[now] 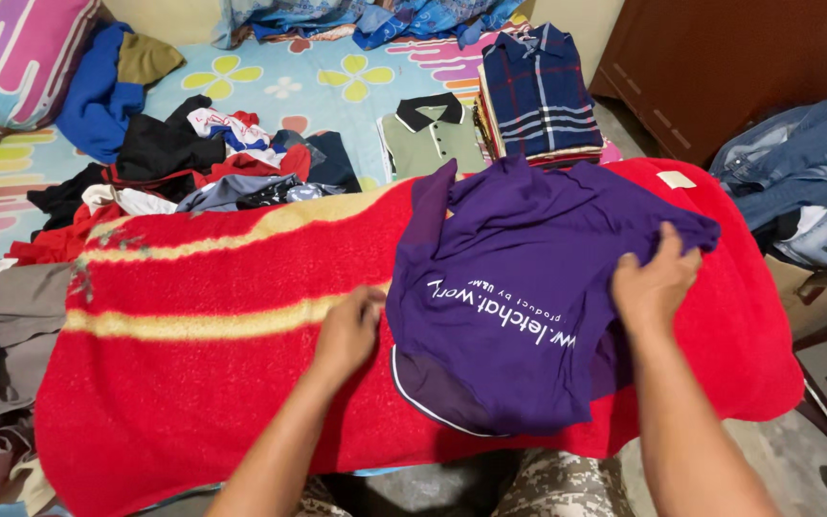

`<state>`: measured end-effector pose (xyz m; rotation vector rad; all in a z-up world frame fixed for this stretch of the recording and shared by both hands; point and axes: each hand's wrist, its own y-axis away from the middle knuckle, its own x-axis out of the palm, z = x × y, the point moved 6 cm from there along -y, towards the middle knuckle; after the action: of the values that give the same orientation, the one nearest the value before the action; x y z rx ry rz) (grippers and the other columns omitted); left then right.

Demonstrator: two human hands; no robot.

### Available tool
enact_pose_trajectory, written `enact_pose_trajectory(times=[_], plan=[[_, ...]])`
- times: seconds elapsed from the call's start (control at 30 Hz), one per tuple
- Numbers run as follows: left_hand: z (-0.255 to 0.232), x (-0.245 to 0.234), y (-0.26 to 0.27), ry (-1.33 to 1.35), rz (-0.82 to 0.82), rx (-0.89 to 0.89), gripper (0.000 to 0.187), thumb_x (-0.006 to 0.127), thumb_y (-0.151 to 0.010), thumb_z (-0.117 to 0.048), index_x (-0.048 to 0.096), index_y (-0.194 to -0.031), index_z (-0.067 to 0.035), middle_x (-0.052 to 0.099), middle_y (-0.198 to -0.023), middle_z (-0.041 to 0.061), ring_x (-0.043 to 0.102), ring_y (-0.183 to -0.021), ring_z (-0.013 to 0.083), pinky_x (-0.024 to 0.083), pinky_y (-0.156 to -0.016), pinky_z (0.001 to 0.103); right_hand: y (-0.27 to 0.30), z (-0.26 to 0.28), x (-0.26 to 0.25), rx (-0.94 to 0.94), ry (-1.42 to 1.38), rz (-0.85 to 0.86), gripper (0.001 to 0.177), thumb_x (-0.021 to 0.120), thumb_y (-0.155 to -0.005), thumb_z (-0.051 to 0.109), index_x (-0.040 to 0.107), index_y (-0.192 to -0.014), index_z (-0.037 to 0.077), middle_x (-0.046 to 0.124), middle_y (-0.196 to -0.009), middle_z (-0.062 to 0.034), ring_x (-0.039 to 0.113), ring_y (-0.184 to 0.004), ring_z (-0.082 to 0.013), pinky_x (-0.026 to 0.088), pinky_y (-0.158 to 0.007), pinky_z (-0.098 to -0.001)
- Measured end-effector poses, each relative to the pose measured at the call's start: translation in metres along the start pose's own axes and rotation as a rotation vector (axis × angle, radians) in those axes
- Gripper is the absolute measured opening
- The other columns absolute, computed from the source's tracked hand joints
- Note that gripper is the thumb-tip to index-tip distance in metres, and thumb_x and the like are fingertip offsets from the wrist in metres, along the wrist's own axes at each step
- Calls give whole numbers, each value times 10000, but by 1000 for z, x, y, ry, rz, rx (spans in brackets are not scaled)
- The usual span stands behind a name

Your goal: The person folds several polo shirts one by one on a red blanket laid over a bed. Each shirt is smoothed, sleeves are folded in, and the garment is folded into a compact rectangle before being stacked. The person handles a striped shirt, a green shirt, and a purple shirt in sequence.

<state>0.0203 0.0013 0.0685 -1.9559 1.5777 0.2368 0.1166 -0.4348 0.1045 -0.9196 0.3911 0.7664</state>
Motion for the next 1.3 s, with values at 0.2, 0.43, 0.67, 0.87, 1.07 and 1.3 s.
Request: enact_pose_trajectory(times=[0.2,0.43,0.67,0.87,1.07,1.3], plan=[[-48,0,46,-356,223,92,708,702,-741,-49,608,-1434,-167,412,-1458,204,450,-1311,386,432,-1060,475,114,126,-24,-631,-129,269,344,750,-822,194,684,-1148,107,590,-1395,-141,501,-1391,-356,426,-1178,-528],[-84,13,41,-440,322,596,239,673,-833,-120,683,-1069,-82,582,-1451,122,436,-1439,380,338,-1131,551,198,132,-34,-820,-141,831,1002,927,-537,469,568,-1386,76,464,-1518,-133,306,-1465,-351,193,-1151,-582],[-82,2,78,-370,421,494,283,572,-715,62,647,-980,-5,691,-1167,267,624,-1213,382,374,-1147,520,217,101,-44,-775,102,747,897,823,-567,75,586,-1424,188,449,-1592,-50,307,-1464,-278,188,-1146,-600],[-52,-30,130,-588,704,61,426,562,-736,44,722,-1101,-108,733,-935,225,696,-983,389,490,-1032,461,256,118,-38,-861,-119,1149,542,712,-680,-21,685,-1198,134,601,-1458,-36,373,-1486,-260,182,-1201,-562],[-25,-37,191,-594,1005,-199,478,592,-769,-4,745,-1201,-141,716,-1105,186,673,-1087,359,517,-962,443,301,118,-40,-520,-268,1806,230,608,-970,176,732,-1149,101,759,-1025,-122,734,-951,-262,555,-868,-343],[-15,-51,162,-53,1013,-316,272,679,-922,-304,785,-1020,-73,800,-954,105,725,-872,197,569,-823,341,249,91,-6,-139,-611,1781,239,762,-922,213,745,-1043,8,741,-891,-48,646,-776,-124,560,-727,-325]])
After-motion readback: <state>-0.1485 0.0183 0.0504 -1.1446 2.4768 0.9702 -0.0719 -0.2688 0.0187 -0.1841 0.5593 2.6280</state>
